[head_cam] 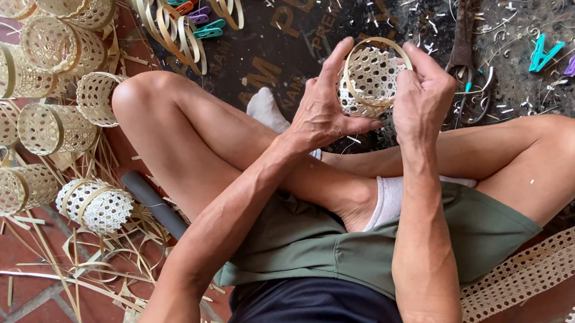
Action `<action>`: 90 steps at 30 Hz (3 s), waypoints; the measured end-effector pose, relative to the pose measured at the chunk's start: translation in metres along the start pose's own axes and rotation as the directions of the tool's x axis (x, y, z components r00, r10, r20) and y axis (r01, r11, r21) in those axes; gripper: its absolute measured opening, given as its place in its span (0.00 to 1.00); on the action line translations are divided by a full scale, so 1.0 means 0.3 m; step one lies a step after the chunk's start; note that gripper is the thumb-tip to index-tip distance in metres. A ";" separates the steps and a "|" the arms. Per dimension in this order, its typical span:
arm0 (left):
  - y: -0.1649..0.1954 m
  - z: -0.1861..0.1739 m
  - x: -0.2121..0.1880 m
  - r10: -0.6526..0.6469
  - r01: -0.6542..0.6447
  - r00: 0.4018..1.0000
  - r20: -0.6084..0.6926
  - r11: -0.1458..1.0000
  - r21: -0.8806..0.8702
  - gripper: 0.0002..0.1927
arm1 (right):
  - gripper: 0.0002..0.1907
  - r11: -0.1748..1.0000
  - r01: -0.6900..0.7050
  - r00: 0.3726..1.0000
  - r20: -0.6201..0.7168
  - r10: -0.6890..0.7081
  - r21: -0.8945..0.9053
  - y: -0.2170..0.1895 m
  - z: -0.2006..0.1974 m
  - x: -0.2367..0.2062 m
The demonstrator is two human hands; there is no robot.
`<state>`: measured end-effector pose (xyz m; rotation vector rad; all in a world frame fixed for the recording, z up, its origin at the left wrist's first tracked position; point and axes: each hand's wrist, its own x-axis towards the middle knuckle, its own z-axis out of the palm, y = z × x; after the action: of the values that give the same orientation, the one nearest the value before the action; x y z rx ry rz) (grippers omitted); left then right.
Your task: The person sits on the floor and assembles woven cane lampshades. They cut sections of perforated woven cane webbing with scissors, wrap the webbing around bamboo rings, and press and tuck the edges to form cylindrical lampshade bodies, setting finished ones with a pile of completed shades.
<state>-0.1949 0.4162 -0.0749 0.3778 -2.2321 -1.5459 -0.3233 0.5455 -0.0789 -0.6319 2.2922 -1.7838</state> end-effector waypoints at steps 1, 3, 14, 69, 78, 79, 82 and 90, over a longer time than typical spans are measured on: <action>-0.002 0.001 -0.004 0.017 -0.017 1.000 0.001 0.999 -0.027 0.68 | 0.19 1.000 -0.006 1.000 0.007 0.006 -0.018 0.001 0.000 0.000; -0.004 0.002 -0.007 0.041 -0.041 0.999 0.016 0.999 -0.013 0.65 | 0.19 0.999 -0.036 0.999 0.007 0.036 -0.014 -0.005 -0.001 -0.002; 0.089 -0.028 0.044 0.394 -0.383 0.919 0.026 0.874 0.299 0.60 | 0.13 0.988 0.152 0.983 -0.103 -0.149 0.021 -0.132 -0.097 -0.046; 0.159 0.119 -0.039 -0.426 -0.164 0.857 -0.292 0.311 -0.936 0.66 | 0.19 0.671 -0.247 0.965 0.119 0.232 0.699 -0.186 -0.010 -0.313; 0.117 0.180 -0.044 -0.351 -0.111 0.928 -0.127 0.066 -0.992 0.44 | 0.10 0.899 -0.042 0.998 0.054 0.021 0.436 -0.285 0.026 -0.231; 0.120 0.177 -0.044 -0.356 -0.090 0.930 -0.094 0.028 -0.996 0.44 | 0.10 0.912 -0.032 0.998 0.067 0.005 0.408 -0.293 0.009 -0.211; 0.151 0.133 -0.074 -0.465 0.150 0.883 0.069 0.141 -0.979 0.40 | 0.09 0.976 0.056 0.989 0.121 -0.083 0.209 -0.312 -0.077 -0.144; 0.271 -0.191 -0.017 0.160 -0.162 0.986 0.043 0.869 0.467 0.62 | 0.07 0.734 0.615 0.715 0.597 -0.364 -0.289 -0.380 -0.260 0.075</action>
<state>-0.1632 0.3995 0.0181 0.3106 -2.5565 -0.9070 -0.3477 0.5826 0.0536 -1.7413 2.2732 -0.9613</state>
